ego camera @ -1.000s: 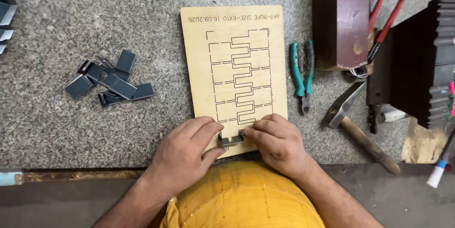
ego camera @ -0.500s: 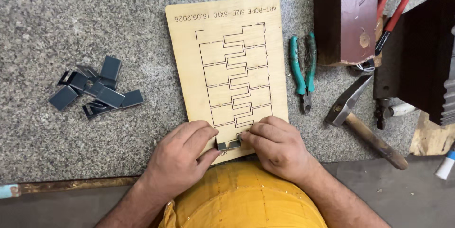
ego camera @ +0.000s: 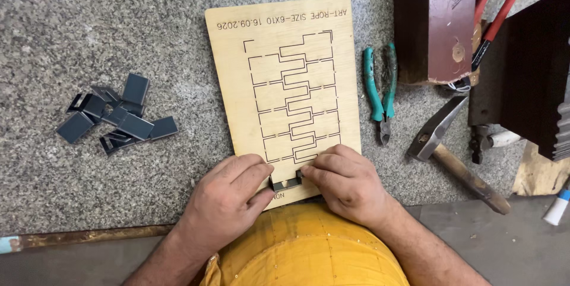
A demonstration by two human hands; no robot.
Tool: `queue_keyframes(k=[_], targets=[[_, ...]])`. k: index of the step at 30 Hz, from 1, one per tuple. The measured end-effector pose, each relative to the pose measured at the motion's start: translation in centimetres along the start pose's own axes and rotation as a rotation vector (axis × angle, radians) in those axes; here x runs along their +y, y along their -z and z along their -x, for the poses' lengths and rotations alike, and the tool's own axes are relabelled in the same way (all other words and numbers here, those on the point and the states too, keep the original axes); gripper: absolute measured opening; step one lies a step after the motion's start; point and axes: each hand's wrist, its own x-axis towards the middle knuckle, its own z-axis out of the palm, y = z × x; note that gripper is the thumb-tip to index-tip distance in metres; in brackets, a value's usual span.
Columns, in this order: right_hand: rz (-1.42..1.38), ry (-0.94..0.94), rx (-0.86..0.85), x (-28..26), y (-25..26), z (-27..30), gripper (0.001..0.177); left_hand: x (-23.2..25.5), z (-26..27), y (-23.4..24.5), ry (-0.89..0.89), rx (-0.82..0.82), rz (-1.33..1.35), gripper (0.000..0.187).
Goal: The person repeatedly places small metal pieces into a wooden jig and then hammers them on a metal anvil to shape them. The process involves alternating between positioning the pieces and striking them with a hammer.
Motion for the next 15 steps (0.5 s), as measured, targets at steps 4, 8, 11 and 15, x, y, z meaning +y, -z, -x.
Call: queue_keyframes(k=[4,8,11,15], targets=[[-0.008,-0.021,0.001,-0.08,0.1,-0.05,0.029,-0.1,-0.03,-0.02,-0.001,0.007,0.014,0.041],[-0.021,-0.079,0.03,-0.32,0.32,0.11,0.03,-0.17,0.06,-0.05,0.004,-0.004,0.029,0.04],[-0.027,-0.098,0.057,-0.28,0.33,0.16,0.028,-0.25,0.0,-0.01,-0.003,0.002,0.038,0.04],[-0.043,-0.094,0.068,0.0,0.15,0.29,0.026,-0.29,-0.05,-0.05,-0.022,0.012,0.025,0.038]])
